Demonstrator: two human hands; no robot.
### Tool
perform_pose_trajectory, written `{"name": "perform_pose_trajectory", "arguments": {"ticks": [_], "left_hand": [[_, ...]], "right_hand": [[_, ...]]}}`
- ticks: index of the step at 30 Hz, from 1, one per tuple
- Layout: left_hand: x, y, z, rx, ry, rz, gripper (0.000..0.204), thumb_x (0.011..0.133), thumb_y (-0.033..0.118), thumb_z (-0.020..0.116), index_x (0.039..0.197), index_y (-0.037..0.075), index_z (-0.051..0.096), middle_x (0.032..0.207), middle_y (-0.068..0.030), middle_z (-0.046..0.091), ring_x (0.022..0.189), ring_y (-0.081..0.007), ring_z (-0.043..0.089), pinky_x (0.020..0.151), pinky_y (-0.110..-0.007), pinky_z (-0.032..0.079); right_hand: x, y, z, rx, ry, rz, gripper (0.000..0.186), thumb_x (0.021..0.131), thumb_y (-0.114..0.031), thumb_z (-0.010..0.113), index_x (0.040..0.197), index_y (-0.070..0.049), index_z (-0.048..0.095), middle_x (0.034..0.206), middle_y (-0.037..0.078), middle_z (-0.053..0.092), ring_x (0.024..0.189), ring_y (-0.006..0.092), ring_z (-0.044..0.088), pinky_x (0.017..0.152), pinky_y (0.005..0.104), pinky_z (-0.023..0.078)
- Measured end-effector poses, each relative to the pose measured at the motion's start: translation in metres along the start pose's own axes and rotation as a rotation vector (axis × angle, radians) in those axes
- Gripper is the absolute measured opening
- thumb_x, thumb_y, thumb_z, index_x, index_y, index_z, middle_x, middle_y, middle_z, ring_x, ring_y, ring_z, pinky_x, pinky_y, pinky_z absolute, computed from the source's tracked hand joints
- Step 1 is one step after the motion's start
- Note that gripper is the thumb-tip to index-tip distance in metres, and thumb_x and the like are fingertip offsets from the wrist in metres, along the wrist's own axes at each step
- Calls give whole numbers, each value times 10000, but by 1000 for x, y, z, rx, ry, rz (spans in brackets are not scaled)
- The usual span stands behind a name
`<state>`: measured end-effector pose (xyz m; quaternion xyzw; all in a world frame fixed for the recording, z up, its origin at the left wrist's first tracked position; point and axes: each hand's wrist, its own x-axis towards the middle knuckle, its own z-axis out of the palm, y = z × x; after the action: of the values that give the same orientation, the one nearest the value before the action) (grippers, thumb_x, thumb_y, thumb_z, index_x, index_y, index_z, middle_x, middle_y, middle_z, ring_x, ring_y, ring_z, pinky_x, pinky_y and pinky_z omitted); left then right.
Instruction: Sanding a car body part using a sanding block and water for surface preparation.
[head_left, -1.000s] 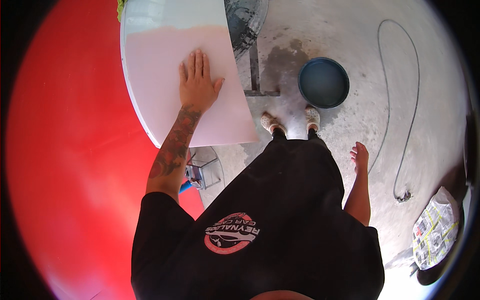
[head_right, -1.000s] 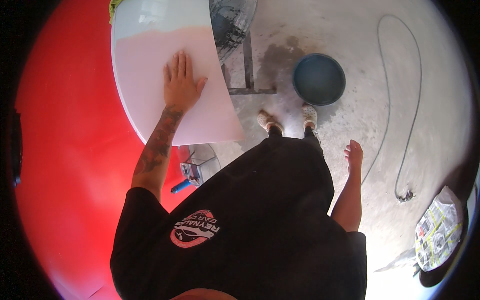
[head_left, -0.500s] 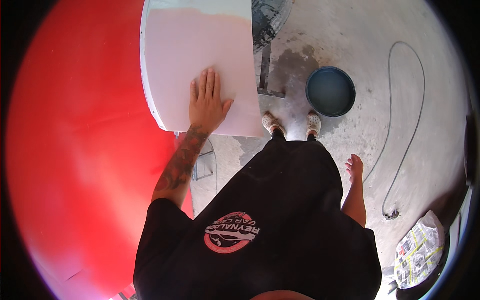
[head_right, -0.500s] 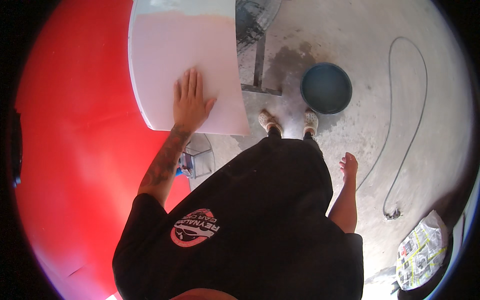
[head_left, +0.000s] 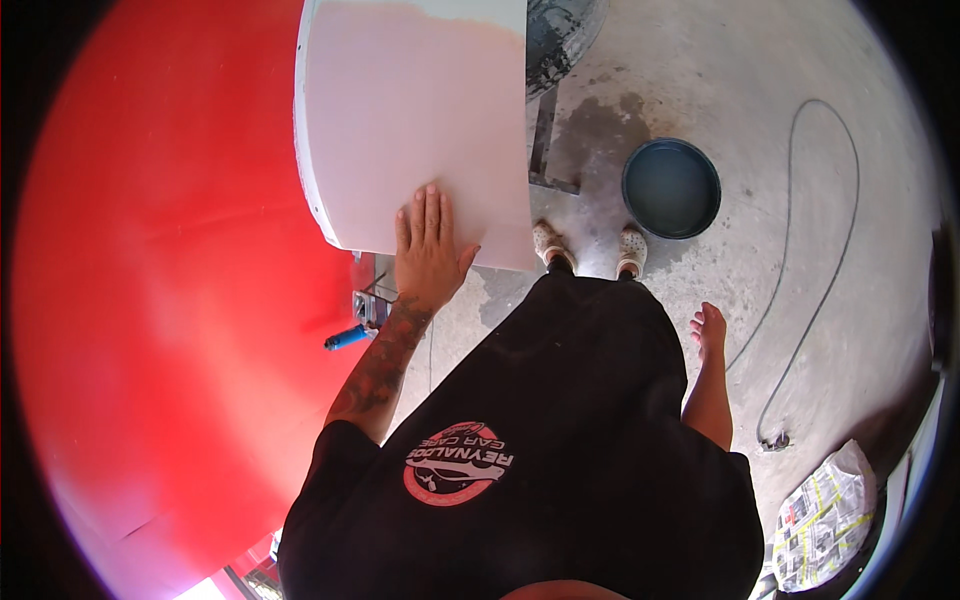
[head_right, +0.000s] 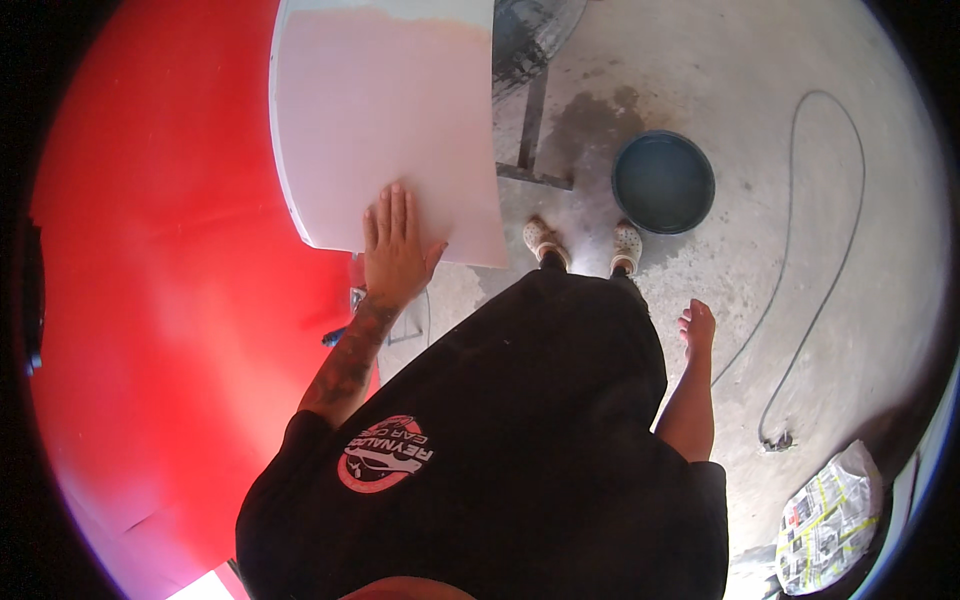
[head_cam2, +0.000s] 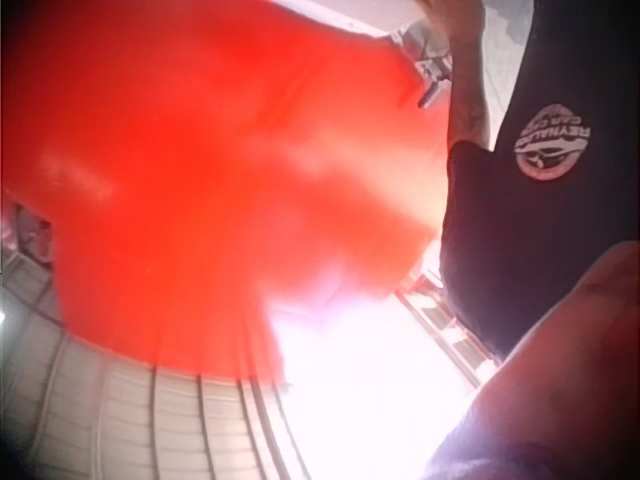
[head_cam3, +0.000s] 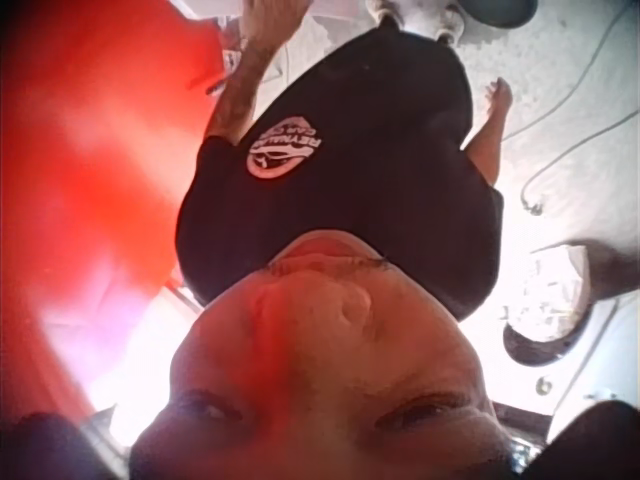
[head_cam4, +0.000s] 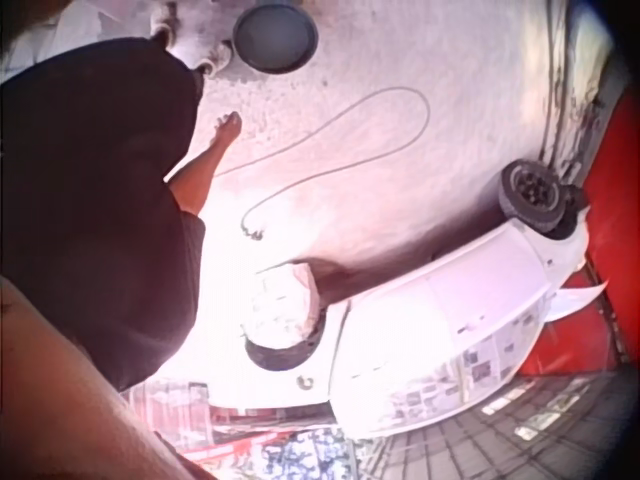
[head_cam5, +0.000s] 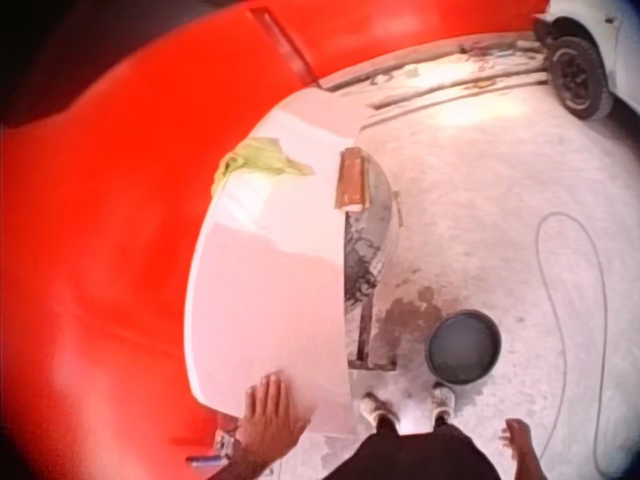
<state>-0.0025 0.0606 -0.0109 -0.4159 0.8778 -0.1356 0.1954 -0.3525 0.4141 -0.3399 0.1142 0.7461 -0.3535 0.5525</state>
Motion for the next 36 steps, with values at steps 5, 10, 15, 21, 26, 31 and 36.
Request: {"name": "perform_pose_trajectory", "arguments": {"ticks": [5, 10, 15, 21, 26, 31, 36], "left_hand": [[-18, 13, 8, -43, -17, -21, 894, 956, 578, 507, 1551, -33, 237, 1640, -204, 186, 1533, -355, 137, 1219, -555, 127], [-38, 18, 8, -50, -62, -28, 910, 947, 596, 512, 1551, -29, 242, 1638, -207, 192, 1533, -357, 137, 1217, -559, 128], [-52, 27, 7, -99, -90, -34, 923, 937, 602, 530, 1549, -27, 246, 1637, -211, 192, 1532, -361, 134, 1214, -570, 124], [-63, 34, 8, -155, -133, -24, 926, 948, 584, 530, 1539, -62, 229, 1624, -265, 173, 1529, -416, 95, 1199, -613, 100], [-67, 38, 8, -135, -153, -29, 930, 947, 593, 526, 1541, -58, 228, 1628, -263, 167, 1532, -412, 84, 1180, -654, 86], [-70, 41, 10, -123, -158, -39, 953, 930, 625, 527, 1539, -51, 242, 1627, -257, 178, 1534, -398, 94, 1179, -653, 94], [-74, 44, 19, -74, -121, -37, 982, 906, 671, 523, 1535, -39, 271, 1624, -245, 208, 1536, -378, 116, 1178, -650, 105]], "right_hand": [[7, -15, 0, -4, 50, -26, 424, 985, -411, 561, 1317, -149, 580, 1116, 81, 671, 841, 197, 647, 682, 359, 488], [10, -23, 6, -40, -22, -15, 534, 965, -479, 565, 1380, -145, 533, 1261, 113, 622, 1013, 264, 622, 862, 445, 473], [10, -29, 12, -51, -34, -18, 519, 970, -469, 561, 1378, -149, 536, 1258, 111, 626, 1017, 256, 624, 871, 447, 468], [11, -33, 22, -30, -14, -30, 421, 978, -422, 581, 1298, -147, 588, 1109, 66, 669, 860, 191, 644, 708, 375, 476], [11, -35, 25, -57, -27, -25, 454, 977, -441, 568, 1325, -149, 572, 1169, 85, 654, 927, 217, 639, 785, 411, 477], [11, -35, 26, -53, -9, -42, 428, 983, -426, 576, 1301, -140, 584, 1108, 81, 676, 879, 208, 653, 721, 388, 485], [12, -32, 24, -63, -5, -41, 440, 981, -432, 576, 1311, -142, 578, 1142, 96, 677, 908, 224, 662, 746, 405, 495]]}}
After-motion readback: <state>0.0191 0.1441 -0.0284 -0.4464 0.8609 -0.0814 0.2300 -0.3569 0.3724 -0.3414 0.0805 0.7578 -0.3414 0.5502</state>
